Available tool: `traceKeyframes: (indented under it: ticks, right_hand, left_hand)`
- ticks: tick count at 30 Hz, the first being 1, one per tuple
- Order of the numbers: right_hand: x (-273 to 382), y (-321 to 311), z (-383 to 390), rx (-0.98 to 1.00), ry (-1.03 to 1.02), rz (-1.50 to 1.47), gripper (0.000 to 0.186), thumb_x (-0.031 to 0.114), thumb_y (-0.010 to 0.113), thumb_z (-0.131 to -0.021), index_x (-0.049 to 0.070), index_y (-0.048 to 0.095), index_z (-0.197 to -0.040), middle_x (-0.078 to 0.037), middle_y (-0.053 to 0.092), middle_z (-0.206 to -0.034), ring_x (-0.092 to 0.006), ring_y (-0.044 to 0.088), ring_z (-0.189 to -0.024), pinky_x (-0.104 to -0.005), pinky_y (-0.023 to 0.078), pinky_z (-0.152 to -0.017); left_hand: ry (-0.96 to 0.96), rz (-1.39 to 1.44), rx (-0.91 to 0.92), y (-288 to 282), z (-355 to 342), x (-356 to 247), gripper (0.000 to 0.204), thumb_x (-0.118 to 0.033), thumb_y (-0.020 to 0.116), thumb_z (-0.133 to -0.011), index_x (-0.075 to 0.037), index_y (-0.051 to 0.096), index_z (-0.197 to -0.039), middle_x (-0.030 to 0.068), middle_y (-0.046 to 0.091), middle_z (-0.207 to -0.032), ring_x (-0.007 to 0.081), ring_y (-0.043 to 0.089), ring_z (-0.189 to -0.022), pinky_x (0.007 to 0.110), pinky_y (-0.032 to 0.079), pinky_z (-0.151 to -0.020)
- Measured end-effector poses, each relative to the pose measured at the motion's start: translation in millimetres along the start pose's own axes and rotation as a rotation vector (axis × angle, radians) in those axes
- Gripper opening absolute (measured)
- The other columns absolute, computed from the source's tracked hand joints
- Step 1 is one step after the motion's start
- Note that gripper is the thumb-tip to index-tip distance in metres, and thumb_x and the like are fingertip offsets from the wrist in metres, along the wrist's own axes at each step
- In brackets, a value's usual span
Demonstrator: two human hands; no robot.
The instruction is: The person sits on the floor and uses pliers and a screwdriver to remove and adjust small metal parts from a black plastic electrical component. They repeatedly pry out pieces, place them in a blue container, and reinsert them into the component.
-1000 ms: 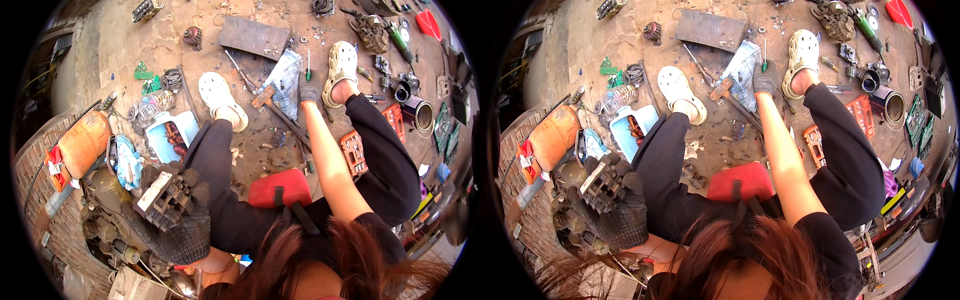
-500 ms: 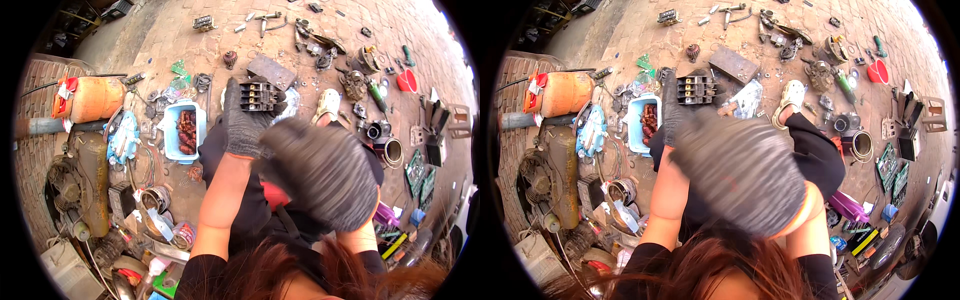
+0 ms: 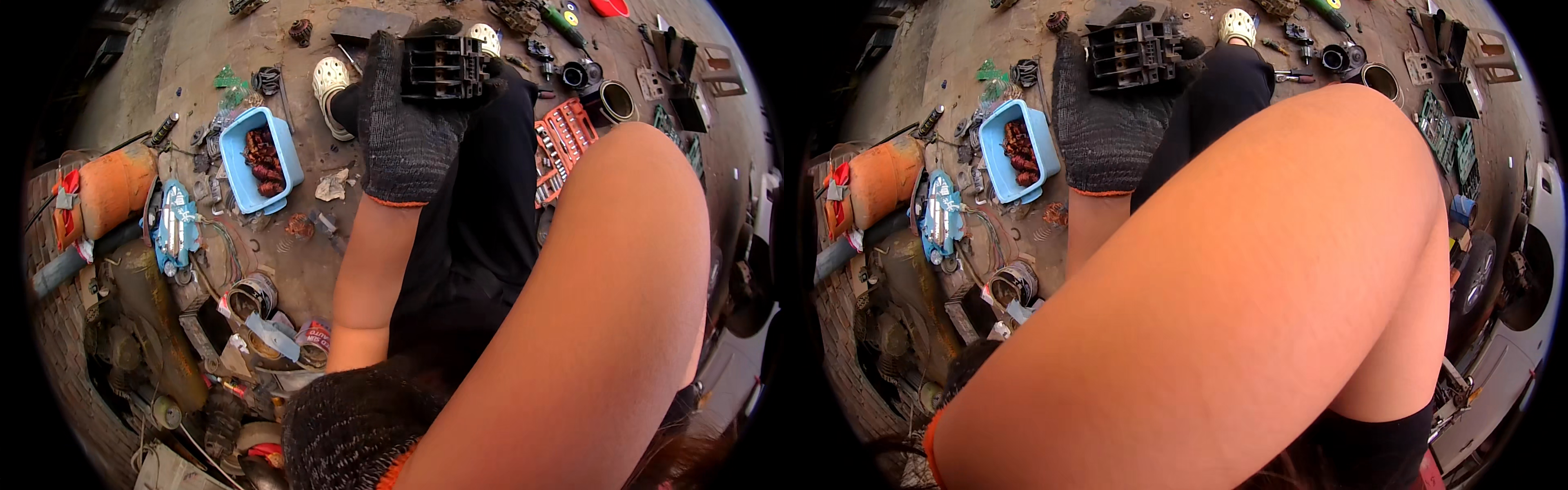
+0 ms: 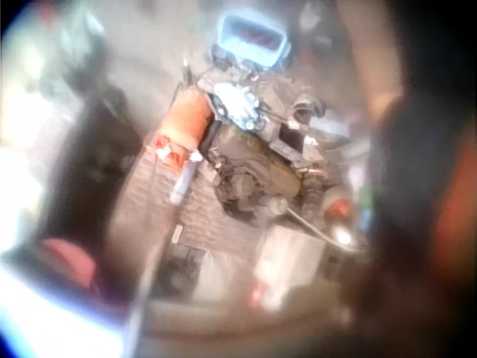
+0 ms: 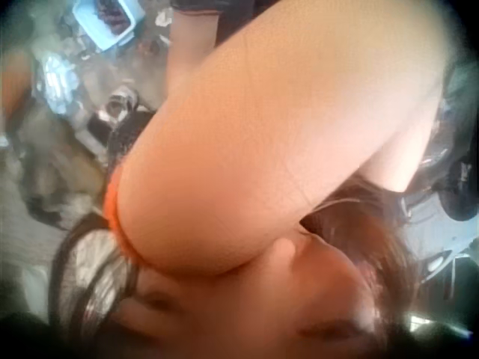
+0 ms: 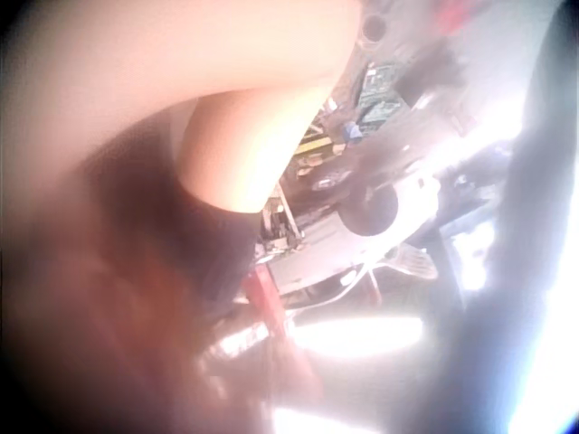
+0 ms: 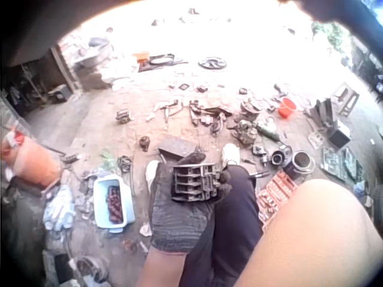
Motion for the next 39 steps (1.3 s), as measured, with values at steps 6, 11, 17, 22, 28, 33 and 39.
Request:
traceKeyframes:
  ticks: [6,11,17,22,28,33,39]
  right_hand:
    - [17.8,7.7,-10.0,0.028,-0.05,0.002,0.026,0.025,0.058,-0.089,0.004,0.064,-0.101,-0.015,0.064,-0.1,-0.0296,0.064,-0.087,-0.0375,0.05,-0.075]
    - [15.6,19.8,-8.1,0.07,-0.027,-0.01,0.025,0.025,0.057,-0.089,0.004,0.063,-0.102,-0.014,0.064,-0.102,-0.029,0.064,-0.088,-0.0368,0.05,-0.075]
    - [24.0,17.8,-11.0,0.066,-0.073,-0.013,0.025,0.024,0.057,-0.089,0.004,0.063,-0.103,-0.014,0.064,-0.104,-0.0282,0.064,-0.09,-0.0359,0.051,-0.075]
    - [19.0,18.7,-8.3,0.064,-0.082,-0.017,0.025,0.023,0.056,-0.089,0.004,0.062,-0.104,-0.014,0.063,-0.106,-0.0276,0.064,-0.091,-0.0352,0.051,-0.075]
    - [11.7,12.0,13.4,-0.077,0.02,-0.099,0.024,0.022,0.056,-0.09,0.005,0.062,-0.105,-0.013,0.063,-0.108,-0.0268,0.064,-0.093,-0.0343,0.051,-0.075]
    - [-18.0,10.3,55.1,-0.418,0.238,-0.333,0.024,0.021,0.055,-0.09,0.005,0.061,-0.106,-0.013,0.062,-0.11,-0.0262,0.064,-0.094,-0.0336,0.051,-0.075]
    - [-59.6,12.5,125.7,-1.13,0.504,-0.581,0.027,0.007,0.075,-0.074,0.005,0.063,-0.098,-0.012,0.064,-0.101,-0.0248,0.064,-0.088,-0.0303,0.052,-0.071]
  left_hand:
    - [0.236,-0.242,0.002,2.4,30.8,-36.7,0.05,-0.043,0.044,-0.096,-0.003,0.05,-0.126,0.0157,0.058,-0.119,0.0334,0.058,-0.107,0.054,0.048,-0.091]
    - [0.244,-0.183,-0.02,-6.8,35.4,-31.2,0.051,-0.043,0.045,-0.096,-0.002,0.05,-0.126,0.0168,0.057,-0.119,0.0346,0.057,-0.107,0.053,0.048,-0.092]
    - [0.276,-0.201,-0.063,-6.4,50.9,-45.1,0.051,-0.043,0.045,-0.096,-0.001,0.049,-0.125,0.0182,0.057,-0.119,0.036,0.057,-0.108,0.052,0.048,-0.093]
    - [0.282,-0.16,-0.069,-10.9,43.2,-51.0,0.052,-0.043,0.046,-0.096,-0.001,0.048,-0.125,0.0193,0.057,-0.118,0.0372,0.056,-0.108,0.052,0.048,-0.094]
    - [0.3,-0.022,-0.089,-10.4,53.4,-68.1,0.052,-0.043,0.046,-0.096,0.0,0.047,-0.125,0.0207,0.057,-0.118,0.0386,0.056,-0.108,0.051,0.048,-0.094]
    - [0.261,0.165,-0.068,-11.6,48.9,-67.2,0.053,-0.043,0.047,-0.096,0.001,0.047,-0.124,0.0219,0.056,-0.117,0.0398,0.055,-0.109,0.05,0.048,-0.095]
    - [0.146,0.196,-0.084,5.6,53.2,-62.5,0.057,-0.047,0.046,-0.095,0.003,0.046,-0.122,0.0234,0.056,-0.116,0.0421,0.055,-0.109,0.051,0.047,-0.095]
Point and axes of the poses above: each hand's wrist, its own z-axis away from the middle knuckle, its own y-axis out of the palm, x = y × z, the point moved 10 cm from there along -z, towards the middle knuckle
